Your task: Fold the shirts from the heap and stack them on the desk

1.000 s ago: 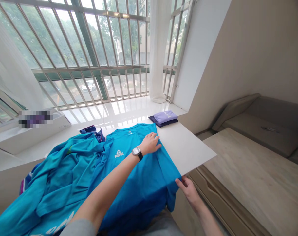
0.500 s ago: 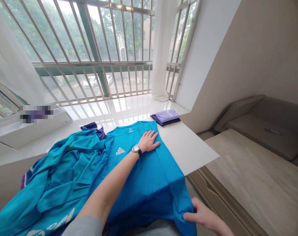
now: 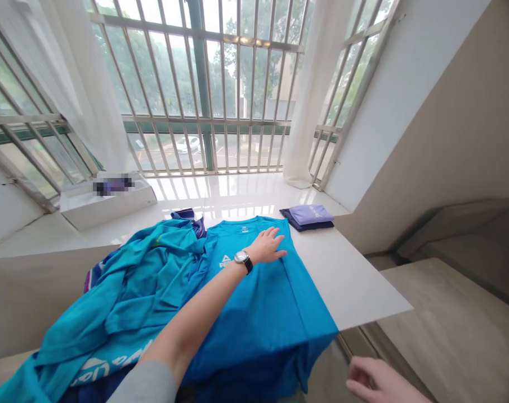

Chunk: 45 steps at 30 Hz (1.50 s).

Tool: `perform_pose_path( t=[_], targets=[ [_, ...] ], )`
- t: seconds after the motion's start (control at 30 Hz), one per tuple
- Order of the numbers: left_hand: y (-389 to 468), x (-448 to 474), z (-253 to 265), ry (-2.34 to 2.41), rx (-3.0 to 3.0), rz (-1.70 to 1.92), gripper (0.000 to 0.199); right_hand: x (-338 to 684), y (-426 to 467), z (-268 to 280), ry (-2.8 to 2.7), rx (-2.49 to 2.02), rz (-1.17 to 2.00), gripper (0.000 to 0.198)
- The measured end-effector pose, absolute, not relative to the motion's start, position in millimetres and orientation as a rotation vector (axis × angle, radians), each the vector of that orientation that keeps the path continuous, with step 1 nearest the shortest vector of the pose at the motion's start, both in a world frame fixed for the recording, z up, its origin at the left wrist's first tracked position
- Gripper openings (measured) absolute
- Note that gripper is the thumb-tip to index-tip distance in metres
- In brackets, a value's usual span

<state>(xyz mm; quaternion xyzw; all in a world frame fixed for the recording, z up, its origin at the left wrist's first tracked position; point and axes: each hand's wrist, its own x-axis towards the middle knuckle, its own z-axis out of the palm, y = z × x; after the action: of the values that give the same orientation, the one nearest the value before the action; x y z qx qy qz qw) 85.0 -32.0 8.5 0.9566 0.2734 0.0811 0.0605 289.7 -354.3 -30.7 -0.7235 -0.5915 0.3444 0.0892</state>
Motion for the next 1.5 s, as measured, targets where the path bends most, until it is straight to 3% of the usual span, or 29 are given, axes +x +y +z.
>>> perform_pose_path(
  t=[0.17, 0.33, 0.47, 0.67, 0.97, 1.13, 1.2, 1.37, 1.43, 1.5],
  targets=[
    [-23, 5, 59, 1.019, 2.893, 0.131, 0.04, 241, -247, 74, -2.087, -1.834, 1.093, 0.035],
    [-21, -72, 87, 1.501, 2.723, 0.01, 0.027, 163, -137, 113, -2.398, -1.541, 0.725, 0.029],
    [-18, -96, 86, 1.673, 2.595, -0.082, 0.019, 107, -59, 98, -2.377, -1.401, 0.775, 0.022],
    [-7, -99, 82, 1.673, 2.533, -0.187, 0.029, 71, 11, 57, -2.303, -1.428, 1.129, 0.025],
    [9, -104, 79, 1.673, 2.349, -0.199, 0.03, 87, 30, 39, -2.229, -1.395, 1.523, 0.035],
    [13, -106, 75, 1.505, 2.304, -0.103, 0.031, 86, 27, 36, -2.29, -1.393, 1.461, 0.029],
    [14, -108, 77, 1.448, 2.306, -0.032, 0.027, 83, 25, 36, -2.302, -1.352, 1.442, 0.034],
    [19, -107, 83, 1.255, 2.164, 0.491, 0.018, 81, 24, 40, -2.167, -1.129, 1.625, 0.077],
    [20, -103, 84, 1.249, 2.088, 0.669, 0.013, 82, 26, 42, -2.109, -1.045, 1.698, 0.077],
    [19, -98, 86, 1.212, 1.968, 0.75, 0.013, 84, 28, 43, -2.077, -0.978, 1.703, 0.063]
  ],
)
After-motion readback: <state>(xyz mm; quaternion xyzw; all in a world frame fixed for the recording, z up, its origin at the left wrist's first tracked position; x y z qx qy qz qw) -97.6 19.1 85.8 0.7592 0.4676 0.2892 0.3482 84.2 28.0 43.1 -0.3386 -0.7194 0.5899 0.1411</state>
